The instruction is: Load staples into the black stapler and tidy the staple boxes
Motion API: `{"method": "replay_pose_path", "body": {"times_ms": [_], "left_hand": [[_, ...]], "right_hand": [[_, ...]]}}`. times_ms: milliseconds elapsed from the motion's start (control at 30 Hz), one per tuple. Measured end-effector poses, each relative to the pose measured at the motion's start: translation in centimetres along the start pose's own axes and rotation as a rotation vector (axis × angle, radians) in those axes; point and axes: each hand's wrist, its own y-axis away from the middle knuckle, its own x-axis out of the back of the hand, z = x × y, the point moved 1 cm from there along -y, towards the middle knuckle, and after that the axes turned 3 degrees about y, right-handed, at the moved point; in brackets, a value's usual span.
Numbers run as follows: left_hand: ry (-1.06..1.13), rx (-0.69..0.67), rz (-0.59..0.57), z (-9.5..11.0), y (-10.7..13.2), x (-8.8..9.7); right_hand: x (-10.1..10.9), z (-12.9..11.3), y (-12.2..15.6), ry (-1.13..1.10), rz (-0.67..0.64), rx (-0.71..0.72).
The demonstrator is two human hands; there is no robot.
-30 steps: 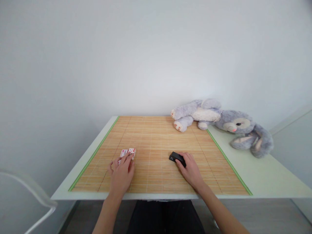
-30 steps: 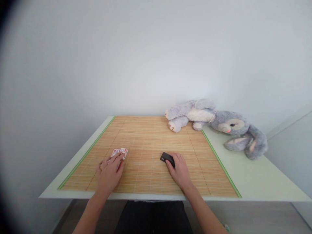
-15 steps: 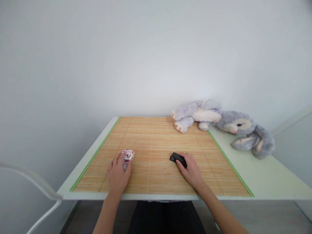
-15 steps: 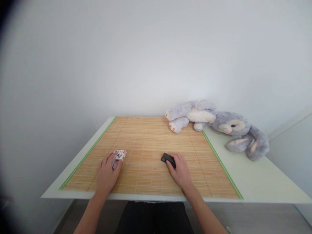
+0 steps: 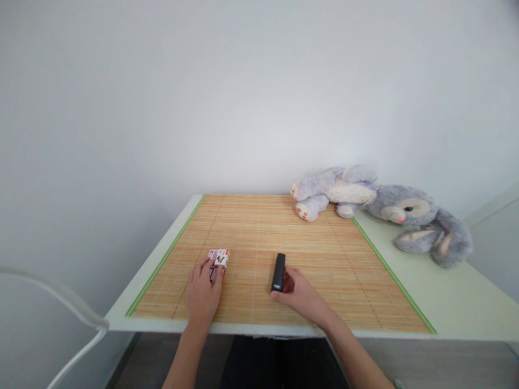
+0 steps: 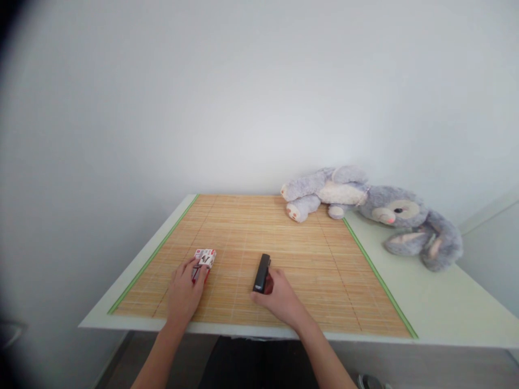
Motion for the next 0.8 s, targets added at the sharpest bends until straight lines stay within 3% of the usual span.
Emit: {"method": "replay_pose_path", "body": {"times_ms": [100, 233, 433, 800], "left_hand": [[0.006, 0.005, -0.003, 0.1, 0.0, 0.0], [0.017, 0.020, -0.003, -0.1, 0.0, 0.0], [0.093, 0.010, 0.025, -1.0, -0.1, -0.5], [0.143, 0.026, 0.049, -1.3, -0.1, -0.5]], "right_hand": [[-1.8, -1.3, -0.7, -0.054, -0.088, 0.031], [-4.5, -2.7, -2.3, 0.142, -0.015, 0.126], [-8.1, -5.0, -3.7, 0.334, -0.002, 0.162], [-10.6, -7.2, -3.8, 0.406, -0.001, 0.200]]}}
